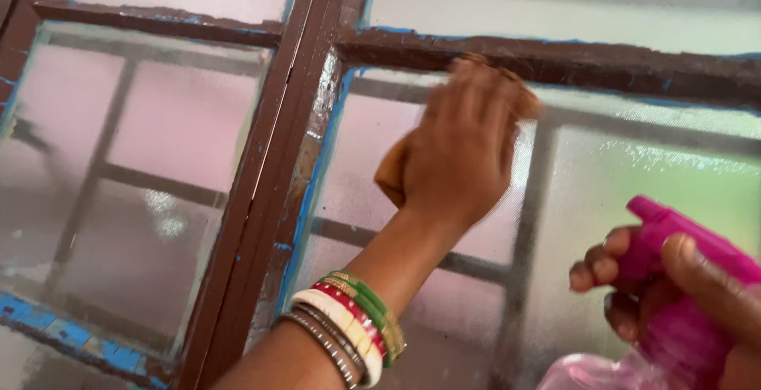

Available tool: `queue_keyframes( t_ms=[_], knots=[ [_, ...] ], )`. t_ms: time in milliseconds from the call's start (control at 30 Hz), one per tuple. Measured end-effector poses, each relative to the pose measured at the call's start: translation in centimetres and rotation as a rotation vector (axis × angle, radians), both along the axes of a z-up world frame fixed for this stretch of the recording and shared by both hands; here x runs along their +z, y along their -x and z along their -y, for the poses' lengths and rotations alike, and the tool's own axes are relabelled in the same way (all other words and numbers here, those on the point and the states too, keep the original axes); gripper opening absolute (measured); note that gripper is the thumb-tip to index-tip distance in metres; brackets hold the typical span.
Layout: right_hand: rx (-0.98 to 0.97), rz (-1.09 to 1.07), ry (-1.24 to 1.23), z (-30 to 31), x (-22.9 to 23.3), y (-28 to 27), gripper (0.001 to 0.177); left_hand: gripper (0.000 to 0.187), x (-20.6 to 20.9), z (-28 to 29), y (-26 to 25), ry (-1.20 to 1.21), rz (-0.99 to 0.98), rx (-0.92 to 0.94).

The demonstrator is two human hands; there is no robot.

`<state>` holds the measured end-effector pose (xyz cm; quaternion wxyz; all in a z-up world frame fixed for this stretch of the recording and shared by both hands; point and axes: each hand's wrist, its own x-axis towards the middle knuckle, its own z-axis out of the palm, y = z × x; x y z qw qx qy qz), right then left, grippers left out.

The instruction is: The person cleans a window by spraying liquid from a spray bottle onto the panes and wiping the glass and frame with a cloth.

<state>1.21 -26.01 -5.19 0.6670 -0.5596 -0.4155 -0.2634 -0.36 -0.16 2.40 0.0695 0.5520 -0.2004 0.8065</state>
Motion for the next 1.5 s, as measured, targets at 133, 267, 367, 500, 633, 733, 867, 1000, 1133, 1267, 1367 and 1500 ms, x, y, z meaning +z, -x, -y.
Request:
queue_keyframes(
  t_ms=[133,267,367,500,633,733,867,1000,1133,1267,1367,1500],
  knots=[
    [0.098,0.012,-0.008,0.9,0.2,-1.3,0.057,0.043,-6.2,0.1,0.9,-0.491,-0.1,0.028],
    [0.358,0.063,0.084,2.9,-0.9,-3.4,0.059,0.045,-10.4,-2.9,2.6,-0.905,-0.165,0.174],
    [0.633,0.142,0.146,2.4,-0.4,-3.2,0.055,0.038,-9.1,-4.0,2.4,-0.97,-0.15,0.086],
    [0.425,0.148,0.007,0.3,-2.8,-0.7,0.053,0.023,-7.4,-4.6,1.9,-0.714,-0.439,-0.06],
    [0.188,0.003,0.124,-0.2,-4.3,1.5,0.05,0.034,-8.6,-5.4,2.0,0.345,-0.143,-0.006],
    [0.061,-0.144,0.103,-0.7,-5.8,0.9,0.05,0.04,-11.9,-4.9,2.0,0.565,-0.051,-0.102],
    [-0.066,-0.239,0.105,-0.1,-5.6,-0.9,0.047,0.038,-14.6,-4.6,2.2,0.643,-0.089,-0.157],
    [-0.109,-0.251,0.087,0.2,-4.9,-0.8,0.041,0.032,-12.6,-2.6,1.5,0.585,-0.049,-0.186],
    [-0.112,-0.286,0.11,0.3,-4.8,-0.5,0.045,0.035,-13.6,0.1,1.8,0.14,-0.177,-0.107],
    [0.032,-0.178,0.133,1.8,-6.0,-1.4,0.046,0.047,-17.1,-0.5,2.6,-0.442,-0.223,0.059],
    [0.085,-0.154,0.163,3.3,-6.0,-1.8,0.047,0.046,-18.0,-2.5,2.5,-0.794,-0.111,0.232],
    [-0.016,-0.199,0.158,2.0,-6.2,0.2,0.05,0.046,-17.4,-3.8,2.5,-0.823,-0.2,0.106]
  ],
)
